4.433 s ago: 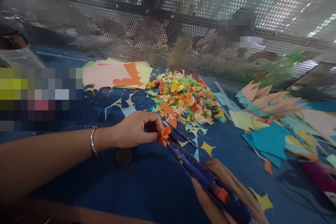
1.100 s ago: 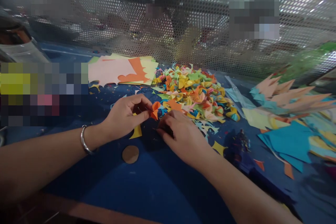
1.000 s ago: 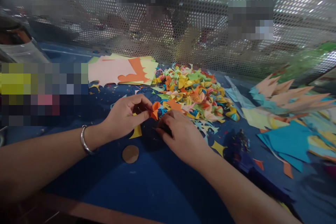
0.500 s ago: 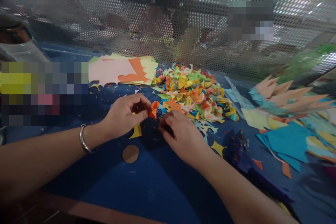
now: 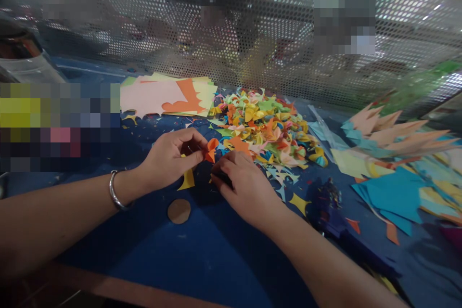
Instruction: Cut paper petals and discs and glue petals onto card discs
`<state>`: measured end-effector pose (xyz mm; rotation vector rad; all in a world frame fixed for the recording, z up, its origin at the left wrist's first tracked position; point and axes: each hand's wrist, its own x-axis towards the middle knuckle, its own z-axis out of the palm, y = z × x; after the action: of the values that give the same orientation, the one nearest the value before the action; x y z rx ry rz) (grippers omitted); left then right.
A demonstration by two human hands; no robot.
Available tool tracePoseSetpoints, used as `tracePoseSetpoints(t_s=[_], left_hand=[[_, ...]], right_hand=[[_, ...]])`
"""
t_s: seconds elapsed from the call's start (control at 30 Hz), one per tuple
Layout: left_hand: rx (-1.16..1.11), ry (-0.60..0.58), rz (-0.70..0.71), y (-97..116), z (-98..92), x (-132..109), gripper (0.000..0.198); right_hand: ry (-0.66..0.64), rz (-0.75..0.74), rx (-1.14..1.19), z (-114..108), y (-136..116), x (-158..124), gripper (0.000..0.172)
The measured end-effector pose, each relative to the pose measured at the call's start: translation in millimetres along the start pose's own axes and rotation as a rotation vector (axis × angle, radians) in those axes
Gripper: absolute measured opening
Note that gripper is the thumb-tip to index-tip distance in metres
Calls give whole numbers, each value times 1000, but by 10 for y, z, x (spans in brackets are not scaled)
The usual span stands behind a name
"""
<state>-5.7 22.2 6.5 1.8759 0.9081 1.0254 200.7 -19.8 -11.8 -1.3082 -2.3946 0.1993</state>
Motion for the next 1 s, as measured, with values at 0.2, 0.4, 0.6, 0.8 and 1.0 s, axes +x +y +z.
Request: tracePoseSetpoints(t_s=[0.2, 0.4, 0.6, 0.8, 1.0], left_hand=[[-7, -4, -3, -1, -6, 0, 8], [-4, -1, 19, -43, -9, 6, 11], [-14, -34, -34, -39, -8, -1, 9], [-90, -126, -120, -2, 67, -47, 4], [-255, -162, -250, 55, 137, -87, 5]], right_hand=[[-23, 11, 24, -7, 10, 7, 12], [30, 2, 72, -84, -9, -4, 11], [203, 161, 199, -228, -7, -99, 5], [367, 229, 244, -308, -57, -141, 4], [460, 210, 179, -287, -176, -152, 2]])
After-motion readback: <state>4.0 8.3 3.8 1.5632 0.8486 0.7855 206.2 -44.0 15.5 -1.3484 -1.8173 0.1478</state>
